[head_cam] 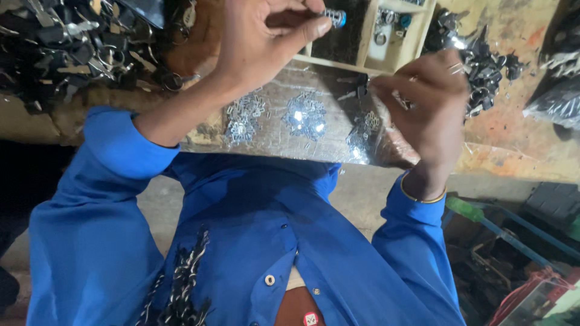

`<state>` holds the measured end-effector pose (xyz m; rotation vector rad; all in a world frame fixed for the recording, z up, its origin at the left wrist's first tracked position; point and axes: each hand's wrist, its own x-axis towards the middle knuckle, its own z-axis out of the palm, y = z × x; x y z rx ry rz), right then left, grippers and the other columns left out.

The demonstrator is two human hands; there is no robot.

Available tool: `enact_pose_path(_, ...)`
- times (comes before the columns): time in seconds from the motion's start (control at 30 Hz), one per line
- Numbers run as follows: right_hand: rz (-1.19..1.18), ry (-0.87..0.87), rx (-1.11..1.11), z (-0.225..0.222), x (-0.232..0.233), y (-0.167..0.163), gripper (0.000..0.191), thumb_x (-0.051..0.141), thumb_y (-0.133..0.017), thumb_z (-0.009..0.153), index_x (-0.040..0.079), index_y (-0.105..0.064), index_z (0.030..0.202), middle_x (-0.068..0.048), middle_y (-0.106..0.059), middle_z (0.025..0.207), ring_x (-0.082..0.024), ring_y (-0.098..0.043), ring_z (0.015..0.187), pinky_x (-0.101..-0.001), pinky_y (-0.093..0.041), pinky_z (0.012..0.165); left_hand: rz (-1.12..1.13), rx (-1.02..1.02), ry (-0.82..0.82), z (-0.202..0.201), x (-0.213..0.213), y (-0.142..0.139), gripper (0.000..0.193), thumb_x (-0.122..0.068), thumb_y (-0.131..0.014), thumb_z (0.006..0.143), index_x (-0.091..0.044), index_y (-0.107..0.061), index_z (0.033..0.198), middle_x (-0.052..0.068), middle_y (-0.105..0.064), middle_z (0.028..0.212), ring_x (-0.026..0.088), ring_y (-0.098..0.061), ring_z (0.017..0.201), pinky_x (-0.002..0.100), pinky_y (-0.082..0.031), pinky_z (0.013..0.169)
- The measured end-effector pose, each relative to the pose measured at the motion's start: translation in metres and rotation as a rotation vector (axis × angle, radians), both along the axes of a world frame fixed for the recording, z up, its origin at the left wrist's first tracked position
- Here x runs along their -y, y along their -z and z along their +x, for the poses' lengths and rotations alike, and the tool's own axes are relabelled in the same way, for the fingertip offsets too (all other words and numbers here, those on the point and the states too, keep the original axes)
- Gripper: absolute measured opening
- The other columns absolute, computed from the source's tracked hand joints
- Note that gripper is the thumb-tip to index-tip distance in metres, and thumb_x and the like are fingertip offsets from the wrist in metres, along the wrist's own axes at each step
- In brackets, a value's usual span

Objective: The person sits at a workbench assembling padlock lock cores, picking small metal pins and springs from a compartment tray and pressing them into a lock cylinder held in both hands, then setting finished cylinders aside among piles of padlock parts.

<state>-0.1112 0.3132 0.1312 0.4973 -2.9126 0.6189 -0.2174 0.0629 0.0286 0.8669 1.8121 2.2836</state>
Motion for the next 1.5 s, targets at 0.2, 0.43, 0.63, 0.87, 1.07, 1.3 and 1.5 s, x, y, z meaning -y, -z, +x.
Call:
enact_pose_path(0.2,0.133,0.112,0.018,0.045,0.011,0.047,0.019,0.011,-0.09,0.088,0.014,-0.079,0.102,-0.002,-0.06,0.087,-0.024,-0.055,0.096,-0.0411,-0.039,0.089,-0.226,0.075,-0.017,0.021,0.01,-0.017,0.011,-0.008,-0.078,0.104,0.001,-0.074,0.106,0.011,-0.073,0.09,0.017,-0.065,0.077,0.03,-0.054,0.068)
enact_pose_path(0.43,-0.252,0.13,0.037,0.108,0.058,0.063,0.028,0.025,-0.096,0.082,0.015,-0.074,0.097,-0.006,-0.061,0.111,-0.03,-0.053,0.113,-0.0467,-0.039,0.1,-0.18,-0.031,-0.028,0.083,0.068,-0.047,0.013,0.0,-0.075,0.107,0.001,-0.066,0.116,0.012,-0.072,0.108,0.014,-0.075,0.088,0.025,-0.066,0.074)
enact_pose_path(0.63,-0.059,0.079,-0.146,0.133,0.078,0.076,0.029,0.018,-0.096,0.084,0.022,-0.08,0.107,-0.001,-0.062,0.129,-0.031,-0.049,0.125,-0.0483,-0.037,0.104,-0.302,0.25,-0.109,0.163,0.08,-0.033,0.027,0.001,-0.078,0.098,0.001,-0.069,0.124,0.012,-0.074,0.111,0.014,-0.075,0.091,0.023,-0.062,0.071)
enact_pose_path(0.87,-0.314,0.164,-0.042,0.142,0.084,0.08,0.021,0.001,-0.087,0.089,0.01,-0.076,0.103,0.001,-0.07,0.104,-0.017,-0.067,0.1,-0.0372,-0.037,0.094,-0.312,0.249,-0.209,0.216,0.059,0.01,0.025,0.001,-0.082,0.092,0.0,-0.074,0.115,0.014,-0.077,0.115,0.014,-0.077,0.088,0.021,-0.057,0.062)
enact_pose_path(1.07,-0.482,0.245,0.145,0.14,0.104,0.078,0.022,-0.004,-0.08,0.092,0.004,-0.077,0.111,-0.007,-0.069,0.102,-0.019,-0.06,0.088,-0.03,-0.038,0.087,-0.3,0.339,-0.191,0.228,0.053,0.032,0.026,0.002,-0.079,0.095,-0.001,-0.073,0.12,0.013,-0.077,0.118,0.014,-0.08,0.091,0.021,-0.061,0.066)
enact_pose_path(1.3,-0.766,0.441,0.323,0.141,0.117,0.081,0.027,0.005,-0.081,0.089,0.003,-0.071,0.114,-0.003,-0.069,0.095,-0.015,-0.054,0.08,-0.0273,-0.044,0.078,-0.333,0.277,-0.197,0.227,0.055,0.028,0.027,0.001,-0.081,0.092,0.0,-0.074,0.117,0.013,-0.077,0.119,0.014,-0.077,0.092,0.024,-0.06,0.069)
enact_pose_path(1.5,-0.287,0.216,0.097,0.145,0.109,0.08,0.026,0.008,-0.089,0.088,0.009,-0.074,0.109,-0.001,-0.072,0.101,-0.019,-0.061,0.088,-0.0376,-0.036,0.092,-0.414,0.083,-0.241,0.223,0.052,0.022,0.024,0.002,-0.082,0.092,0.0,-0.074,0.116,0.014,-0.076,0.118,0.021,-0.079,0.099,0.029,-0.065,0.079)
